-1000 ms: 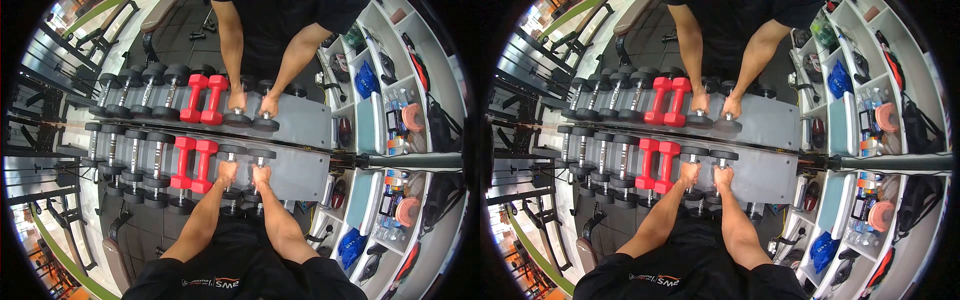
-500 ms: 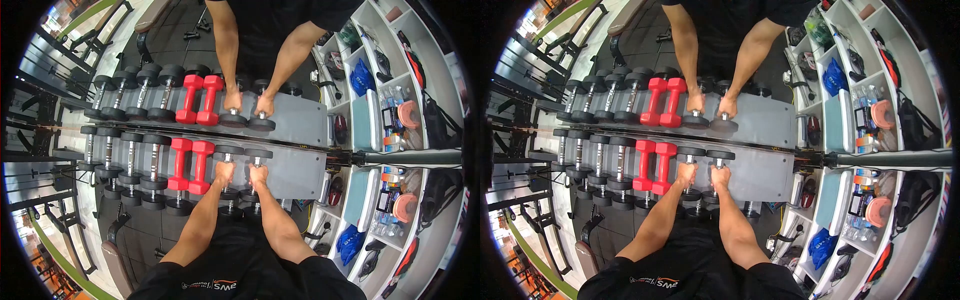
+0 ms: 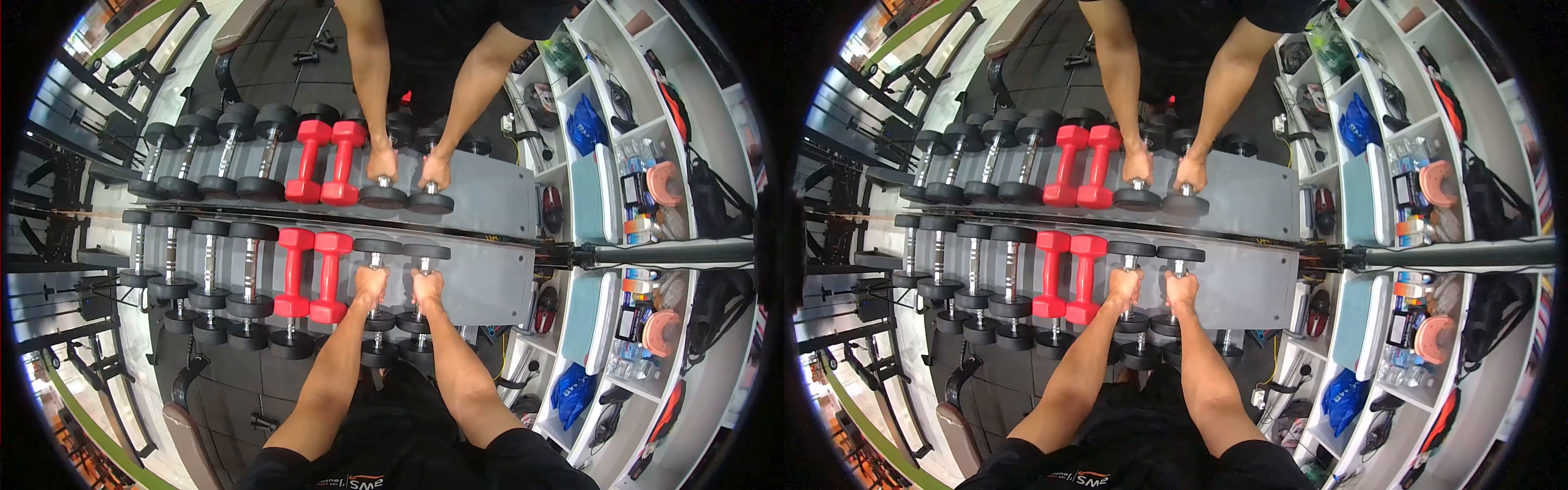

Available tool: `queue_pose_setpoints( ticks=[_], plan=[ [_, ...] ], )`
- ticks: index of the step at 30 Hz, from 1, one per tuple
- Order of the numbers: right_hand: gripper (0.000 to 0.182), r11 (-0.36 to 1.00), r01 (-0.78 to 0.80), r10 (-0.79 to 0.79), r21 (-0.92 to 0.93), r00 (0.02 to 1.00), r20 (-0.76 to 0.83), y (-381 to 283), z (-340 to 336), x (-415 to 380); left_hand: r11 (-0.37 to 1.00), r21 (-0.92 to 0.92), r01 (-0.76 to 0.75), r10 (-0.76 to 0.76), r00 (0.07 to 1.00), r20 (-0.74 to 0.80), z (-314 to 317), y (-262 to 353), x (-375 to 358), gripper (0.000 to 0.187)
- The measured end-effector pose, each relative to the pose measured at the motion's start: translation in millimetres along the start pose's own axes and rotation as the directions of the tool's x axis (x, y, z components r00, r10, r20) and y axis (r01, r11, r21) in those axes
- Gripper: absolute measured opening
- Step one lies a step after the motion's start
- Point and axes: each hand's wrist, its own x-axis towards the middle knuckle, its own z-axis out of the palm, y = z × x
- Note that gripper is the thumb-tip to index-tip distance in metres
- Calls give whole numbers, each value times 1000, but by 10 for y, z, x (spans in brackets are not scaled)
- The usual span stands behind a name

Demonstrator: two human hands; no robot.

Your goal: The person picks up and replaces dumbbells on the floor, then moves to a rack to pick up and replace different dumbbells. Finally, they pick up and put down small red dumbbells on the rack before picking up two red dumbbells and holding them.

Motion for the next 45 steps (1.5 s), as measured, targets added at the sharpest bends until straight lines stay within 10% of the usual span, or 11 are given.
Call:
queue_pose_setpoints(
  ticks=[36,45],
  plan=[
    [19,949,-127,24,288,942,335,-4,-239,29,936,351,-14,130,942,-310,213,-38,-49,23],
    [22,945,-113,5,306,943,332,13,-258,40,998,64,-20,29,991,-128,127,-54,-32,18]
  ],
)
